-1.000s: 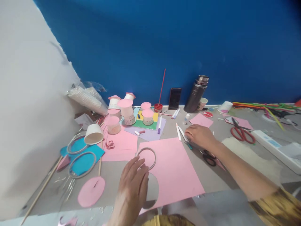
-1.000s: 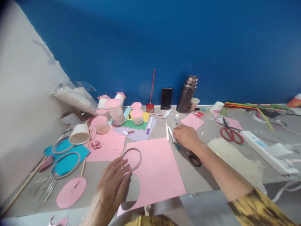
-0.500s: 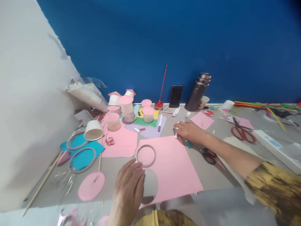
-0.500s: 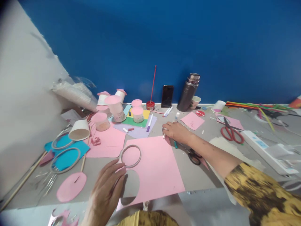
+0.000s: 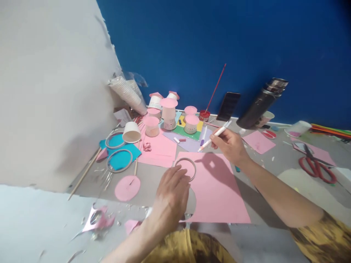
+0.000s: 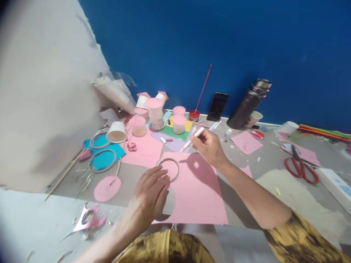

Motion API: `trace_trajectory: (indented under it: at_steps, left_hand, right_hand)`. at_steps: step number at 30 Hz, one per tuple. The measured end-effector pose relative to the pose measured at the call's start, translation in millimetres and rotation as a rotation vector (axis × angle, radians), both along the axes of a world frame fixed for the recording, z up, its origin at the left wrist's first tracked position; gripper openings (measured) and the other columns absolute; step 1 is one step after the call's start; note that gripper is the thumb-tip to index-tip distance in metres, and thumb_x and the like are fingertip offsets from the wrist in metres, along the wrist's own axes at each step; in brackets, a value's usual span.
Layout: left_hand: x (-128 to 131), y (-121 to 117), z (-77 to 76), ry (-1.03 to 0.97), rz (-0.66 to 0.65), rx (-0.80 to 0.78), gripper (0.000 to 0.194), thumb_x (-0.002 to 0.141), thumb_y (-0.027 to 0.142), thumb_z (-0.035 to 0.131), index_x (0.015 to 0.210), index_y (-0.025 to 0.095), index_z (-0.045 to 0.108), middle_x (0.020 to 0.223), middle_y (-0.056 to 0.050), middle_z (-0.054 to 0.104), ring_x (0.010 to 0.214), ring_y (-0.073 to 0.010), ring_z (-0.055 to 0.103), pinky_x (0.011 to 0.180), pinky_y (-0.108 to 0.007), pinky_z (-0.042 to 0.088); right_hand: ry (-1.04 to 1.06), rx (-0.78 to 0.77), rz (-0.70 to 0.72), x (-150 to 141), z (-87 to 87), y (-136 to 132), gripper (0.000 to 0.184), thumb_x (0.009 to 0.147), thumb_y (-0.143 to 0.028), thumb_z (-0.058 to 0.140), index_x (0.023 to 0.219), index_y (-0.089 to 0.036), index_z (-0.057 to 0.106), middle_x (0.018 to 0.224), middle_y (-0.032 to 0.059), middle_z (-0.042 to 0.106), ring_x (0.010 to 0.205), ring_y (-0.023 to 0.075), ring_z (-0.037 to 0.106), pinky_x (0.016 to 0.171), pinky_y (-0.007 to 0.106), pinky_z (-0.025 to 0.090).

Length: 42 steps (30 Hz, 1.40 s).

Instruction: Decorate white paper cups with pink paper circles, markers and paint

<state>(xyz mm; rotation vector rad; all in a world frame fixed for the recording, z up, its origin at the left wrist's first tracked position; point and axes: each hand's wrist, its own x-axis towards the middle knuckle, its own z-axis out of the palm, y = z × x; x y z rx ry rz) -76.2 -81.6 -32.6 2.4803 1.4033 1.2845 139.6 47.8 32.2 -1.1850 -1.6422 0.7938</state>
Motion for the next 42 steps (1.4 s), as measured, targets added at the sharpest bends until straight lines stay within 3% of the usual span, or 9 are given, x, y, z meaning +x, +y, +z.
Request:
trace_trajectory:
  at_steps: [3,8,13,19,25,34,42]
  left_hand:
    - [4,-3,3.5,0.027,-0.049,-0.044,0.025,0.091,0.005,0.054,0.111,0.016,0.065,0.114,-0.012,0.07,0.114,-0.0289,0.061,0.096,-0.048,0.055]
    - [14,2,-0.6,0.052,0.065,-0.076,0.024,0.093,0.007,0.051,0.11,0.017,0.064,0.121,-0.015,0.068,0.123,-0.0315,0.058,0.1,-0.053,0.054]
    - [32,10,-9.0,0.187,0.047,-0.093,0.038,0.093,0.007,0.05,0.13,0.012,0.059,0.142,-0.02,0.06,0.144,-0.036,0.045,0.112,-0.059,0.045]
    - [40,11,-5.7,0.247,0.104,-0.24,0.047,0.096,0.043,0.063,0.133,0.015,0.059,0.144,-0.018,0.059,0.148,-0.0394,0.039,0.122,-0.064,0.028]
    - [43,13,-9.7,0.254,0.088,-0.226,0.056,0.095,0.053,0.06,0.13,0.01,0.06,0.141,-0.025,0.059,0.145,-0.041,0.043,0.118,-0.059,0.036]
    - [45,14,-16.6,0.243,0.105,-0.221,0.056,0.096,0.056,0.057,0.123,0.008,0.065,0.143,-0.024,0.06,0.143,-0.0384,0.046,0.117,-0.057,0.038]
    - [42,15,-14.1,0.207,0.072,-0.328,0.067,0.1,0.057,0.047,0.139,0.004,0.056,0.151,-0.024,0.052,0.146,-0.0361,0.043,0.12,-0.054,0.036]
  right_hand:
    - [-0.059,-0.018,0.02,-6,-0.3,1,0.028,0.085,-0.046,0.071,0.08,-0.019,0.064,0.056,-0.005,0.051,0.051,0.0105,0.046,0.047,0.023,0.037]
    - [-0.046,-0.079,0.091,-14,-0.3,2,0.038,0.084,-0.055,0.071,0.084,-0.017,0.069,0.066,-0.0001,0.063,0.053,0.011,0.049,0.049,0.024,0.04]
    - [-0.017,-0.08,0.139,-33,-8.5,7,0.04,0.085,-0.058,0.07,0.085,-0.017,0.069,0.066,0.0011,0.066,0.052,0.0114,0.05,0.049,0.024,0.041]
    - [-0.084,-0.054,0.188,-54,-11.6,8,0.04,0.086,-0.058,0.069,0.08,-0.019,0.067,0.067,0.0012,0.065,0.055,0.0124,0.051,0.051,0.025,0.043]
    - [-0.126,-0.03,0.186,-56,-9.0,6,0.035,0.088,-0.054,0.068,0.081,-0.019,0.067,0.066,0.0006,0.066,0.055,0.0133,0.052,0.055,0.026,0.045]
    - [-0.184,-0.038,0.261,-63,-7.7,5,0.036,0.087,-0.054,0.068,0.08,-0.019,0.068,0.07,0.0026,0.068,0.057,0.0142,0.055,0.058,0.028,0.047]
    - [-0.322,-0.061,0.391,-78,-6.5,11,0.025,0.09,-0.04,0.063,0.079,-0.018,0.065,0.07,-0.0001,0.065,0.061,0.014,0.056,0.058,0.027,0.043]
